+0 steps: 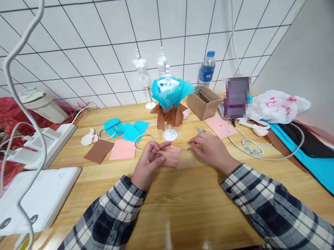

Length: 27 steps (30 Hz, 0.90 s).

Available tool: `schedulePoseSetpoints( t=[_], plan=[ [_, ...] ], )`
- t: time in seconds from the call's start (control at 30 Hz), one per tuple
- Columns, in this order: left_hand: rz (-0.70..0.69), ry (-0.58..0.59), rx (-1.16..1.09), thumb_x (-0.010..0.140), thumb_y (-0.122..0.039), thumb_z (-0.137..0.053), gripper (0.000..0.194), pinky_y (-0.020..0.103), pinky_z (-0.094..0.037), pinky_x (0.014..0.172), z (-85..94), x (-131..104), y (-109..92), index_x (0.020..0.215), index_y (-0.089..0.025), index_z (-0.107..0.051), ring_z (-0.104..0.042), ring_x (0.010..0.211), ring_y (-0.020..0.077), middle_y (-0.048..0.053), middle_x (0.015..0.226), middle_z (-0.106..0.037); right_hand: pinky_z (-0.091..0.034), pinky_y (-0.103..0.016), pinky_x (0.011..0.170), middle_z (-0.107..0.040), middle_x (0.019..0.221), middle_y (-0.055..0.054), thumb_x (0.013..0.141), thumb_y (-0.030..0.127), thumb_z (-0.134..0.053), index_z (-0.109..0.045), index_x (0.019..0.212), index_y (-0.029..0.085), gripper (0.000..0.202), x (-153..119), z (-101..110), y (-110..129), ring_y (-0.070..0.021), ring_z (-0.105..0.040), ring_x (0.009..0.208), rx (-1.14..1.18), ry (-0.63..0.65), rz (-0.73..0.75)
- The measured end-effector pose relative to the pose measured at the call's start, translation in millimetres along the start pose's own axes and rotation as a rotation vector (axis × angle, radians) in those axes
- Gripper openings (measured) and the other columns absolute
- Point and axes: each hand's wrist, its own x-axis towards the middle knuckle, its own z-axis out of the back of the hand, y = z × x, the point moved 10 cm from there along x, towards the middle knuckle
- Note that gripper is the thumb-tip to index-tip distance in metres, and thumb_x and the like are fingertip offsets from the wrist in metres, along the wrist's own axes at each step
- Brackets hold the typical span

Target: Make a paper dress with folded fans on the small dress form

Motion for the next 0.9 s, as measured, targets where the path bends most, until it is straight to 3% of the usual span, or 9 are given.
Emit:
schedulePoseSetpoints(
  t=[0.1,0.23,0.4,0.47,0.53,0.63,0.7,0.8,0.9],
  plan=[
    [0.165,0.011,-0.389,0.073,-0.009,-0.065,0.029,0.028,-0.043,0.085,-12.3,-0.3,17.9,0.091,-0.022,-0.047,-0.059,0.113,0.0179,0.008,0.122,-0.067,-0.043,-0.032,0.083,-0.071,0.097,-0.004,0.092,0.030,-0.057,-0.070,0.104,0.023,0.020,0.6,-20.9,7.1,-0.0208,-0.060,0.093,-0.017,0.146,0.014],
    [0.282,0.032,-0.654,0.069,-0.013,-0.062,0.028,0.031,-0.048,0.084,-20.4,-2.1,24.9,0.094,-0.021,-0.054,-0.064,0.106,0.0193,0.009,0.121,-0.067,-0.042,-0.030,0.077,-0.068,0.090,-0.005,0.093,0.024,-0.054,-0.070,0.091,0.022,0.016,3.8,-34.3,10.9,-0.0205,-0.059,0.089,-0.082,0.196,-0.012],
    [0.278,-0.022,-0.725,0.080,-0.039,-0.052,0.024,0.043,-0.047,0.097,3.0,-9.2,16.5,0.097,-0.023,-0.059,-0.061,0.112,0.0244,0.005,0.134,-0.060,-0.042,-0.030,0.075,-0.064,0.090,-0.007,0.091,0.010,-0.048,-0.061,0.088,0.019,0.016,3.8,-35.3,13.2,-0.0205,-0.058,0.086,-0.074,0.170,0.001],
    [0.257,-0.042,-0.699,0.084,-0.048,-0.047,0.029,0.045,-0.044,0.102,14.3,-12.3,13.1,0.097,-0.025,-0.059,-0.058,0.118,0.0254,0.003,0.137,-0.057,-0.043,-0.030,0.074,-0.066,0.089,-0.006,0.093,0.012,-0.044,-0.059,0.090,0.019,0.016,6.1,-18.3,-0.7,-0.0194,-0.060,0.083,0.034,0.059,-0.064],
    [0.255,-0.043,-0.704,0.086,-0.052,-0.045,0.033,0.046,-0.042,0.103,18.8,-14.1,13.7,0.098,-0.025,-0.059,-0.057,0.119,0.0257,0.003,0.138,-0.057,-0.044,-0.029,0.071,-0.068,0.086,-0.004,0.095,0.018,-0.043,-0.059,0.093,0.020,0.015,9.4,11.7,-29.3,-0.0185,-0.062,0.078,0.162,-0.147,-0.197],
    [0.306,-0.008,-0.756,0.086,-0.049,-0.046,0.032,0.045,-0.042,0.102,11.0,-13.4,22.6,0.099,-0.022,-0.059,-0.061,0.113,0.0244,0.007,0.136,-0.058,-0.046,-0.029,0.070,-0.070,0.090,-0.005,0.092,0.028,-0.051,-0.063,0.094,0.021,0.014,11.6,63.9,-71.1,-0.0197,-0.064,0.080,0.197,-0.531,-0.305],
    [0.344,0.031,-0.770,0.085,-0.047,-0.048,0.031,0.045,-0.043,0.101,1.3,-11.4,29.0,0.100,-0.021,-0.058,-0.063,0.109,0.0237,0.009,0.133,-0.060,-0.048,-0.031,0.071,-0.071,0.093,-0.006,0.090,0.029,-0.055,-0.066,0.094,0.020,0.015,14.0,86.5,-93.4,-0.0210,-0.065,0.081,0.173,-0.708,-0.341],
    [0.362,0.071,-0.749,0.083,-0.047,-0.050,0.032,0.045,-0.042,0.101,-7.4,-8.2,33.7,0.101,-0.021,-0.056,-0.063,0.108,0.0240,0.011,0.128,-0.063,-0.048,-0.036,0.075,-0.072,0.093,-0.009,0.089,0.029,-0.055,-0.069,0.097,0.018,0.020,24.7,96.8,-116.5,-0.0232,-0.064,0.080,0.108,-0.772,-0.391],
    [0.355,0.081,-0.703,0.083,-0.049,-0.049,0.033,0.047,-0.039,0.104,-6.7,-6.2,34.5,0.101,-0.022,-0.054,-0.062,0.112,0.0254,0.012,0.129,-0.062,-0.046,-0.040,0.085,-0.072,0.100,-0.012,0.091,0.026,-0.051,-0.071,0.104,0.018,0.025,43.2,93.2,-117.5,-0.0262,-0.063,0.092,0.005,-0.695,-0.342]
  ],
)
